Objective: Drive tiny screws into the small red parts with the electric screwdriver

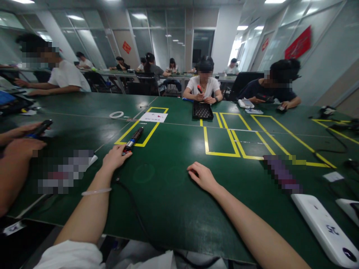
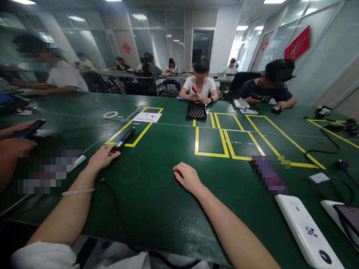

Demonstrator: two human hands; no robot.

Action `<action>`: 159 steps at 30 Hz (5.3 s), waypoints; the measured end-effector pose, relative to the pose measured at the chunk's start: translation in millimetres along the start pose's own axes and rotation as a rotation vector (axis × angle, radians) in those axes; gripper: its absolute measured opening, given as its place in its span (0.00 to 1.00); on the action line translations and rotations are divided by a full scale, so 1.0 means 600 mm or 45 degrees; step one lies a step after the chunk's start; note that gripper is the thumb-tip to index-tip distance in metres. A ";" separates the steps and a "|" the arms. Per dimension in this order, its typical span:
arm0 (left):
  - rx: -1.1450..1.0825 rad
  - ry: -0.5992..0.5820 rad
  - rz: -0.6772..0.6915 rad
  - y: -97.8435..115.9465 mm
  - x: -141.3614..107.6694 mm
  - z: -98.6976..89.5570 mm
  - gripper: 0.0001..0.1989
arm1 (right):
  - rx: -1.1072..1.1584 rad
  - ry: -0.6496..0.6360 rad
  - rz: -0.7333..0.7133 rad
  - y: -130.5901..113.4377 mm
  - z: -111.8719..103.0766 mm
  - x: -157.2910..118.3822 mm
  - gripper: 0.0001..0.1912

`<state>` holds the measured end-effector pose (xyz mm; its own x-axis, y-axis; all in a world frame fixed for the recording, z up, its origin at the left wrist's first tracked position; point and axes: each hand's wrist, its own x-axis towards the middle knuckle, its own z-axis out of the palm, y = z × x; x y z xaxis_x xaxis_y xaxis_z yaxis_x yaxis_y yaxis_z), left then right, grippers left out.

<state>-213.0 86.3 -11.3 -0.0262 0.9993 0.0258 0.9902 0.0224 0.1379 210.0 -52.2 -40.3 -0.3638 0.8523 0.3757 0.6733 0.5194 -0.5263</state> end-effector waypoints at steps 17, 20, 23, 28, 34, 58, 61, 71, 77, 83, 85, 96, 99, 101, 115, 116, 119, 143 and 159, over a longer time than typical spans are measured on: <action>0.236 0.325 -0.164 -0.007 -0.027 -0.013 0.21 | -0.002 -0.017 -0.002 -0.001 0.001 0.002 0.05; 0.214 0.289 -0.194 -0.006 -0.026 -0.014 0.18 | -0.008 -0.023 -0.002 0.000 0.001 0.003 0.05; 0.215 0.293 -0.178 -0.004 -0.027 -0.013 0.17 | -0.006 -0.021 -0.010 0.001 0.002 0.003 0.05; 0.253 0.348 -0.217 0.001 -0.031 -0.011 0.18 | -0.001 -0.019 -0.007 0.003 0.004 0.002 0.05; 0.060 0.593 -0.145 0.053 -0.040 -0.027 0.19 | 0.050 -0.009 0.006 0.001 0.003 0.004 0.05; -1.309 -0.682 0.784 0.357 -0.162 0.058 0.19 | 0.396 -0.042 0.106 0.002 0.007 0.003 0.07; -1.319 -0.639 0.766 0.357 -0.166 0.060 0.18 | 0.441 -0.034 0.160 0.004 0.008 0.003 0.07; -1.217 -0.489 0.776 0.358 -0.172 0.056 0.11 | 0.440 0.009 0.139 0.004 0.008 0.006 0.11; -1.316 -0.624 0.818 0.354 -0.171 0.064 0.12 | 0.428 0.038 0.141 0.006 0.007 0.006 0.07; -1.173 -0.516 0.883 0.359 -0.182 0.052 0.13 | 0.529 0.036 0.210 0.006 0.004 0.010 0.11; -1.094 -0.423 0.924 0.362 -0.187 0.044 0.13 | 0.571 0.029 0.239 0.008 0.004 0.011 0.12; -0.960 -0.305 0.913 0.361 -0.186 0.039 0.09 | 0.757 -0.019 0.264 0.002 0.000 0.010 0.15; -0.990 -0.330 0.920 0.360 -0.185 0.037 0.11 | 0.773 -0.025 0.267 0.002 -0.001 0.010 0.15; -0.995 -0.346 0.936 0.359 -0.185 0.034 0.13 | 0.784 -0.027 0.269 0.004 0.000 0.011 0.16; -0.118 0.523 0.082 0.133 -0.032 -0.006 0.23 | 0.736 -0.050 0.309 -0.001 0.000 0.010 0.15; -0.041 0.572 -0.044 0.108 -0.026 -0.006 0.25 | 0.733 -0.054 0.306 -0.002 -0.001 0.010 0.14; 0.038 0.513 -0.342 0.056 -0.017 -0.003 0.28 | 0.723 -0.066 0.298 0.001 0.000 0.010 0.13; 0.035 0.179 -0.445 0.048 -0.010 -0.018 0.29 | 0.715 -0.077 0.285 0.002 0.001 0.010 0.12; -0.051 0.061 0.174 0.227 -0.063 0.014 0.28 | 0.647 -0.031 0.242 -0.001 0.005 0.012 0.11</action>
<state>-76.2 51.8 -1.9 0.1013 0.9904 0.0945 0.9787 -0.1163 0.1692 205.2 -46.0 -39.5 -0.2848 0.9321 0.2237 0.3345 0.3153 -0.8881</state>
